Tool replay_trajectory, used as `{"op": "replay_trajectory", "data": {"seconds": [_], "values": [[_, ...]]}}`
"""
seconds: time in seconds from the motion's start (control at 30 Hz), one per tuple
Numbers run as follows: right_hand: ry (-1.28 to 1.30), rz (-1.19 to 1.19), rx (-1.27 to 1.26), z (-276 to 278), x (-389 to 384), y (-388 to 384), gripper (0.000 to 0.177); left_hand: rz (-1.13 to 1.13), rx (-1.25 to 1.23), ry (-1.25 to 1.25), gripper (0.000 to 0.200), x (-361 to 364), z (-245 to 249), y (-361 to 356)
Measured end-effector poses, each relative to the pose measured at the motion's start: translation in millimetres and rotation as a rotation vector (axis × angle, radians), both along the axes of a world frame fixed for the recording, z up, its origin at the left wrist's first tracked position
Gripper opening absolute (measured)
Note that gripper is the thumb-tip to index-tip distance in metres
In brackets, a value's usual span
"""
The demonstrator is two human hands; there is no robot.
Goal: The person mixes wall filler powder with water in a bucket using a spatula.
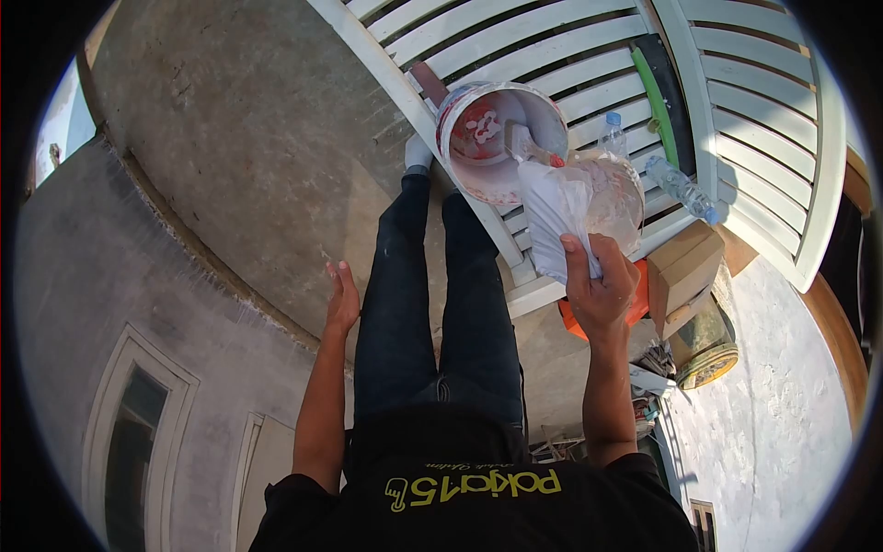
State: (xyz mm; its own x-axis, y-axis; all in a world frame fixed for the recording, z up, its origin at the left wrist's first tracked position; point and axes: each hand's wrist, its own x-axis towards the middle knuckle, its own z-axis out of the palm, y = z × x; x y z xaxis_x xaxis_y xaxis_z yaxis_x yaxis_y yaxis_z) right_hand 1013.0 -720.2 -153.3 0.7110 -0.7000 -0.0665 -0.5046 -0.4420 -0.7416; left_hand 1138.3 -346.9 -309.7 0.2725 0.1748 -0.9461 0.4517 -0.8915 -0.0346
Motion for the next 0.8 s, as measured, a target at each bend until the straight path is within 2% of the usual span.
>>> {"op": "replay_trajectory", "data": {"seconds": [0.07, 0.13, 0.2, 0.27, 0.43, 0.57, 0.63, 0.8], "values": [[-0.001, -0.001, -0.011, 0, 1, -2, 0.019, -0.021, 0.015, 0.001, 0.097, 2, 6, -5], [-0.018, 0.004, -0.022, 0, 3, -3, 0.02, 0.079, 0.035, -0.032, 0.094, 3, 12, -14], [-0.052, 0.017, -0.032, 0, 7, -4, 0.02, 0.022, 0.019, -0.103, 0.09, 2, 7, -8], [-0.065, 0.031, -0.03, 0, 10, -3, 0.02, -0.193, -0.031, -0.208, 0.084, 1, -8, 11], [-0.051, 0.062, 0.034, 2, 7, 1, 0.02, -0.087, -0.097, -0.368, 0.059, 5, -6, 5], [-0.01, 0.073, 0.072, 5, 2, 3, 0.02, -0.183, -0.056, -0.344, 0.056, 12, 5, -5], [0.001, 0.07, 0.076, 5, 1, 3, 0.021, -0.145, -0.11, -0.417, 0.053, 4, -11, 12], [0.005, 0.052, 0.064, 0, -1, 0, 0.021, -0.082, -0.212, -0.456, 0.047, 2, -9, 9]]}}
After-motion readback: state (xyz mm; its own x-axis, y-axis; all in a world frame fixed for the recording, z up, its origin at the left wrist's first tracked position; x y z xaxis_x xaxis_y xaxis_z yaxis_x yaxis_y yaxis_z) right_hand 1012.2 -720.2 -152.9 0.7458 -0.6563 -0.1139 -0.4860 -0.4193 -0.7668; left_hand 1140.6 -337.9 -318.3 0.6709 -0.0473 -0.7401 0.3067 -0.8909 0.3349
